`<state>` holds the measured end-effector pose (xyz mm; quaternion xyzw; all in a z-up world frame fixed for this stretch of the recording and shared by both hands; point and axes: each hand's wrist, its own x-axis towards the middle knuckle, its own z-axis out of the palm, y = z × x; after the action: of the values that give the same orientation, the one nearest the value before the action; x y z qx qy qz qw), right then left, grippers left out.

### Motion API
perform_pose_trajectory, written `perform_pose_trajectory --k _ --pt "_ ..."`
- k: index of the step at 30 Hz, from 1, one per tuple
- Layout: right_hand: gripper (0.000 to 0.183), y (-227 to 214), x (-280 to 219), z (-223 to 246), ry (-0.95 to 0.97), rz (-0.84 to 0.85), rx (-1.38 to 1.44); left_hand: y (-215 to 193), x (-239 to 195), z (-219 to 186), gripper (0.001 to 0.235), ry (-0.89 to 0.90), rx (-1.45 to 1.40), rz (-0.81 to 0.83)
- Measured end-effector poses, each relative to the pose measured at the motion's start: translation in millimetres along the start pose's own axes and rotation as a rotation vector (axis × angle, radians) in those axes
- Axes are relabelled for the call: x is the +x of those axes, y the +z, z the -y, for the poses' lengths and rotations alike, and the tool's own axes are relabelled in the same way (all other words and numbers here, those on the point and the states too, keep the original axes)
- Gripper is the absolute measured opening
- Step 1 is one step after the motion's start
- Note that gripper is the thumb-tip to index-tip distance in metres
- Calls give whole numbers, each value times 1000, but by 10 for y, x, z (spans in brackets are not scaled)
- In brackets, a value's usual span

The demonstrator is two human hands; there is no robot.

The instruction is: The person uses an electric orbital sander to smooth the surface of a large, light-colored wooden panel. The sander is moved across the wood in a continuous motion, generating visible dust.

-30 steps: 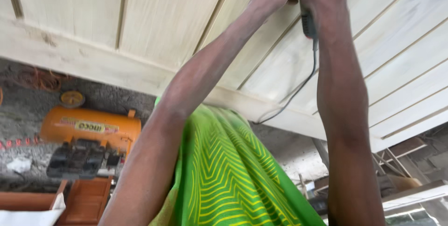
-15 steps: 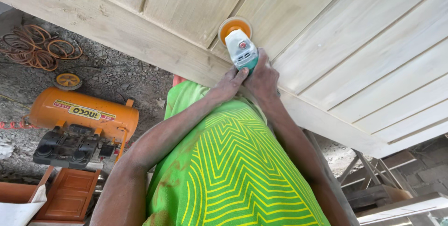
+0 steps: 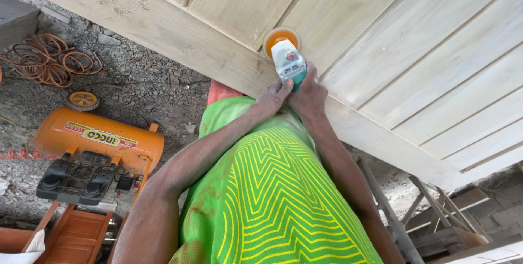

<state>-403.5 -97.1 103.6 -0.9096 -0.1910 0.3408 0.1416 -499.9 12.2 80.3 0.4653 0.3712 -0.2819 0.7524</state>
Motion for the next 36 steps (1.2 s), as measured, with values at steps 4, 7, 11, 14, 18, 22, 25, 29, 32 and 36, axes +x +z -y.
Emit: perform_pose_trajectory --k 4,7,11,14,18,22,25,29,32,36 --pt "71 87 184 239 -156 -92 -9 -215 17 -17 84 177 17 -142" --pt "67 150 350 483 -211 -77 -19 -425 22 -10 84 195 -18 -255" --pt "61 274 599 844 -281 -63 -63 -793 42 -84 83 270 -48 -364" --pt "58 392 775 1091 -359 -88 -56 -1096 42 -159 85 262 32 -443" --pt "57 592 1052 1398 -421 -117 -63 -1444 125 -187 93 335 -65 -496" --pt "66 709 1208 1554 -491 -130 -77 -1653 218 -141 100 308 1 -631" --pt "67 669 1189 1509 -494 -112 -31 -1605 329 -137 97 336 -112 -590" --pt "57 535 944 1111 -402 -46 -16 -1165 403 33 91 316 -169 -487" --pt "54 410 692 652 -379 -118 -97 -702 467 163 90 377 127 -654" --pt "54 290 305 205 -230 -120 -98 -174 378 350 82 277 161 -503"
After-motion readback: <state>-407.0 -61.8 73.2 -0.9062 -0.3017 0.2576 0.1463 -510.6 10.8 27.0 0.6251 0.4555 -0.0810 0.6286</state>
